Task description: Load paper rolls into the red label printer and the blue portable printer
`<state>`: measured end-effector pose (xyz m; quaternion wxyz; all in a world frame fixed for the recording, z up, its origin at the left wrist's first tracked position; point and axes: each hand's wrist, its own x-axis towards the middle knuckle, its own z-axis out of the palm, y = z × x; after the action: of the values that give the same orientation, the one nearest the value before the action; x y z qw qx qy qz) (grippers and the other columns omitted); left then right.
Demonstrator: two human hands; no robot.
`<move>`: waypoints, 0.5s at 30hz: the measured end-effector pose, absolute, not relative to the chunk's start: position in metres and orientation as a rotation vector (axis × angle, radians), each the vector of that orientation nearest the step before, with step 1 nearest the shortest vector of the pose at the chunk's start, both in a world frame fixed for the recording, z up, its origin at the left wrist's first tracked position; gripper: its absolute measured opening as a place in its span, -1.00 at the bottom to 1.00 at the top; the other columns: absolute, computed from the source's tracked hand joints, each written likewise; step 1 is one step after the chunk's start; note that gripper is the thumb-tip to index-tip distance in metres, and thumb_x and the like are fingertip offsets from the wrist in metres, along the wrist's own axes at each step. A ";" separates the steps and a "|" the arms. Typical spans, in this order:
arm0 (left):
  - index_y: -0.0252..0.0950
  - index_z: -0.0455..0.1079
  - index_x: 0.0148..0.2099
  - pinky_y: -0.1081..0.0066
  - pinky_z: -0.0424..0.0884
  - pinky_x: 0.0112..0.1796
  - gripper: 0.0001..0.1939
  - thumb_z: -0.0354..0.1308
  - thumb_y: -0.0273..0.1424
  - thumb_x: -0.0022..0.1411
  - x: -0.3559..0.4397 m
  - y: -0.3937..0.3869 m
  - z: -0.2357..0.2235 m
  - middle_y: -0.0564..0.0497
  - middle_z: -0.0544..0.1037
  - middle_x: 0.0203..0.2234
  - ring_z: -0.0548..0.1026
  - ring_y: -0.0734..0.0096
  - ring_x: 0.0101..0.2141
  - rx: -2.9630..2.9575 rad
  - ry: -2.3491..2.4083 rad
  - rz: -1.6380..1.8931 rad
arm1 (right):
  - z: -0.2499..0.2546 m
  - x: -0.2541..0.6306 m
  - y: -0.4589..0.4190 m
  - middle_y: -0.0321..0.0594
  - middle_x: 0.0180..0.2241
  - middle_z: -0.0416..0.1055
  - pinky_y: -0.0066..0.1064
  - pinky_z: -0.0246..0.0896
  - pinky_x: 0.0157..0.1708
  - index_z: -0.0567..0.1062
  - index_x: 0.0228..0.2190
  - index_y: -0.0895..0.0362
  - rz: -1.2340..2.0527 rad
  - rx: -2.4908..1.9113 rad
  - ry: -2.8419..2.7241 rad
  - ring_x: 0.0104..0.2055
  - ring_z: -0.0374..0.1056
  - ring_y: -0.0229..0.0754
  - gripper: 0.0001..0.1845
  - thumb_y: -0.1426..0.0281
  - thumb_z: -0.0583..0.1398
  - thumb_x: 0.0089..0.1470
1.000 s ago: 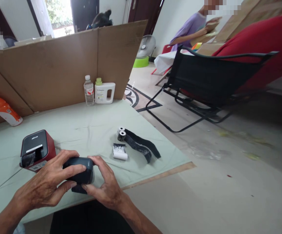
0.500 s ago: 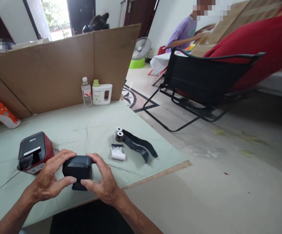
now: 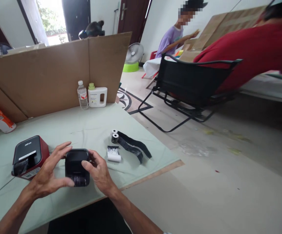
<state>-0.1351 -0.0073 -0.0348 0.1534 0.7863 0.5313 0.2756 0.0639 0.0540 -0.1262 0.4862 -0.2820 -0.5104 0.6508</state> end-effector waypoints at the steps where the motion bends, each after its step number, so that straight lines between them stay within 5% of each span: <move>1: -0.10 0.11 0.47 -0.13 0.37 0.22 0.01 0.47 -0.03 0.09 -0.136 -0.009 -0.037 -0.34 0.23 0.38 0.26 -0.21 0.35 2.301 1.492 0.730 | -0.127 0.062 0.057 -0.13 -0.11 0.58 -0.30 0.44 -0.09 0.52 -0.02 0.13 1.632 -0.697 -1.187 -0.09 0.49 -0.06 -0.47 0.06 0.34 0.09; 7: -0.06 -0.16 0.55 -0.25 0.37 0.19 0.35 0.59 -0.41 -0.12 -0.126 -0.025 -0.063 -0.39 -0.01 0.46 0.16 -0.37 0.38 2.509 1.601 0.437 | -0.137 0.060 0.058 -0.15 -0.22 0.59 -0.32 0.37 -0.12 0.57 -0.17 0.20 1.824 -0.776 -1.013 -0.15 0.48 -0.08 -0.43 -0.06 0.34 0.07; 11: -0.11 -0.15 0.54 -0.21 0.42 0.17 0.29 0.44 -0.55 -0.13 -0.119 -0.036 -0.077 -0.38 -0.11 0.49 0.16 -0.39 0.38 2.509 1.657 0.430 | -0.133 0.065 0.051 -0.17 -0.26 0.58 -0.34 0.37 -0.17 0.58 -0.21 0.20 1.867 -0.754 -1.089 -0.20 0.48 -0.09 -0.43 -0.07 0.37 0.05; 15: -0.10 -0.06 0.52 -0.15 0.43 0.16 0.19 0.40 -0.52 -0.09 -0.120 -0.048 -0.080 -0.36 0.01 0.45 0.21 -0.34 0.36 2.492 1.656 0.531 | -0.128 0.072 0.045 -0.21 -0.32 0.56 -0.37 0.38 -0.24 0.61 -0.23 0.18 1.939 -0.674 -1.203 -0.25 0.47 -0.10 -0.42 -0.11 0.34 0.08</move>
<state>-0.1201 -0.0482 -0.0801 0.0513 0.8190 0.5443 0.1744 0.0721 0.0453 -0.1276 0.3721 -0.2629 -0.4693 0.7564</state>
